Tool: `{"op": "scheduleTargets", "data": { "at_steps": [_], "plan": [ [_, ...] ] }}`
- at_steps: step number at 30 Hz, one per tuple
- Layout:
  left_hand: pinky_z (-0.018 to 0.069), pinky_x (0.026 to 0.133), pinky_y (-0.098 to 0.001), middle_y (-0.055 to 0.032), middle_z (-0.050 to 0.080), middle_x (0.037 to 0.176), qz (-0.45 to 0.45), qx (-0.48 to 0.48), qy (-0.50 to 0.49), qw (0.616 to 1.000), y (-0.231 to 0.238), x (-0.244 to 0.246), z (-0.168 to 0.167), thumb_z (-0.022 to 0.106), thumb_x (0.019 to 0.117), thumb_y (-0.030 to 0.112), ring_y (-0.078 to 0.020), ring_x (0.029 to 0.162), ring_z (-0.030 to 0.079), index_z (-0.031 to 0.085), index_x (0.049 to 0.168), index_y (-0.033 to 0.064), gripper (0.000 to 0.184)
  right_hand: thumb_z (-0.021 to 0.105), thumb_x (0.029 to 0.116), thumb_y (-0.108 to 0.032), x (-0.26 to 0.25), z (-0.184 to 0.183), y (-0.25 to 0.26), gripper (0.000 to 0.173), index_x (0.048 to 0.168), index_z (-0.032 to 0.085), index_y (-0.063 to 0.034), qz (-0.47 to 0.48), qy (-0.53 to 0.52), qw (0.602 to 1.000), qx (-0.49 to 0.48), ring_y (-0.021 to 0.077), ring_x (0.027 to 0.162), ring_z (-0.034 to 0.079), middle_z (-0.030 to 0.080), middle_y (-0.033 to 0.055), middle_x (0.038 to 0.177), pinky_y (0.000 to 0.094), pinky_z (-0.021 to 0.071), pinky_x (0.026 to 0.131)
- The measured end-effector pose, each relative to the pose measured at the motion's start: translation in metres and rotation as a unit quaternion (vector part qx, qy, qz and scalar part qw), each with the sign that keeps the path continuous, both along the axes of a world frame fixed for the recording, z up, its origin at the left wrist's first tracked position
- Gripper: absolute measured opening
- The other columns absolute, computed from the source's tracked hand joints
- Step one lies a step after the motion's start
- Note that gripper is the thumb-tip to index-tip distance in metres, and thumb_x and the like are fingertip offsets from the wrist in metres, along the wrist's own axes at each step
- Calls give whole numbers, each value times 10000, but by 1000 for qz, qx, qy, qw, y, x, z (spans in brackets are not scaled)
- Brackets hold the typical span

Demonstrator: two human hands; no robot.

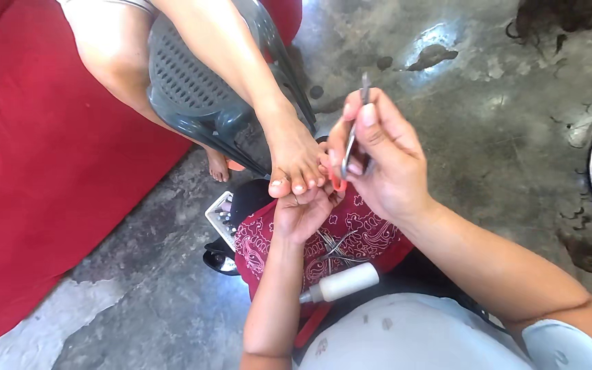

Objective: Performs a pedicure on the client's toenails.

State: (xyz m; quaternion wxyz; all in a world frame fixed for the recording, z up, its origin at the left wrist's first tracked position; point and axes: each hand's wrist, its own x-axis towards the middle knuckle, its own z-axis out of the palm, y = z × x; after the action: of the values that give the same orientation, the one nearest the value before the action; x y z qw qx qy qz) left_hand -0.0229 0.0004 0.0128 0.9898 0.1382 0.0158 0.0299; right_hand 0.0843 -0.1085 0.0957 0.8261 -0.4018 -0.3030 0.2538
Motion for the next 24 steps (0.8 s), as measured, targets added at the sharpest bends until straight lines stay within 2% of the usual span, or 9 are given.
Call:
{"op": "scheduleTargets", "data": {
  "at_steps": [2,4,7,11,15,19,21,22,24],
  "plan": [
    [532,971,-413,-81,686,1103,1,-1,0,1000,0,0,-1,754,863,160,-223,1060,664,673,1161,88,317,352,1114,-171,-7,-2,-11,222,1044,546,-91,-8,52,998,-17,37,521,453,509,-37,662,182,409,488],
    [546,956,-396,-85,676,1128,4,-9,-3,1000,0,2,0,745,870,137,-224,1070,662,637,1233,69,385,493,1068,-195,-22,-11,-24,220,926,617,-83,-4,140,984,-106,27,416,422,473,-20,558,164,391,394],
    [555,913,-371,-73,645,1117,13,-9,-3,1000,-1,2,0,680,899,137,-202,1045,647,557,1343,59,467,609,1018,-208,-37,-28,-30,192,945,697,-53,23,264,938,-222,19,387,394,467,-21,529,163,377,369],
    [539,963,-376,-95,678,1121,24,-20,8,999,0,-2,-4,700,884,83,-218,1092,656,639,1185,52,309,660,989,-180,-38,-29,-24,159,957,729,-41,49,358,905,-225,6,396,359,430,-43,536,149,349,378],
    [531,970,-377,-89,670,1111,18,-23,-3,1000,1,-1,-6,696,880,81,-217,1094,649,622,1194,53,324,622,991,-119,-35,-28,-23,122,965,705,-33,64,394,895,-200,-7,393,355,416,-51,536,134,336,375],
    [530,976,-389,-106,663,1144,26,-7,-2,1000,0,1,-2,678,895,85,-230,1080,654,587,1288,30,407,583,1015,-134,-42,-32,-30,157,987,704,-38,54,363,910,-195,9,409,381,455,-31,559,144,367,396],
    [540,957,-351,-90,653,1147,20,-4,-19,1000,0,2,1,649,924,97,-199,1036,657,538,1370,29,465,432,1075,-240,-50,-37,-37,295,984,663,-81,81,310,933,-165,16,430,414,484,-36,550,161,386,439],
    [555,924,-341,-92,660,1139,15,-6,-26,1000,0,1,1,655,932,104,-194,1010,666,556,1353,28,439,350,1091,-289,-54,-39,-40,369,985,649,-102,101,295,939,-144,17,451,429,502,-38,568,163,387,459],
    [578,849,-325,-94,679,1091,-1,-17,-20,1000,0,0,0,658,922,102,-189,956,686,610,1261,33,350,300,1110,-330,-60,-42,-42,426,960,634,-111,132,293,941,-109,25,497,479,551,-20,622,162,419,496]
  ]
}}
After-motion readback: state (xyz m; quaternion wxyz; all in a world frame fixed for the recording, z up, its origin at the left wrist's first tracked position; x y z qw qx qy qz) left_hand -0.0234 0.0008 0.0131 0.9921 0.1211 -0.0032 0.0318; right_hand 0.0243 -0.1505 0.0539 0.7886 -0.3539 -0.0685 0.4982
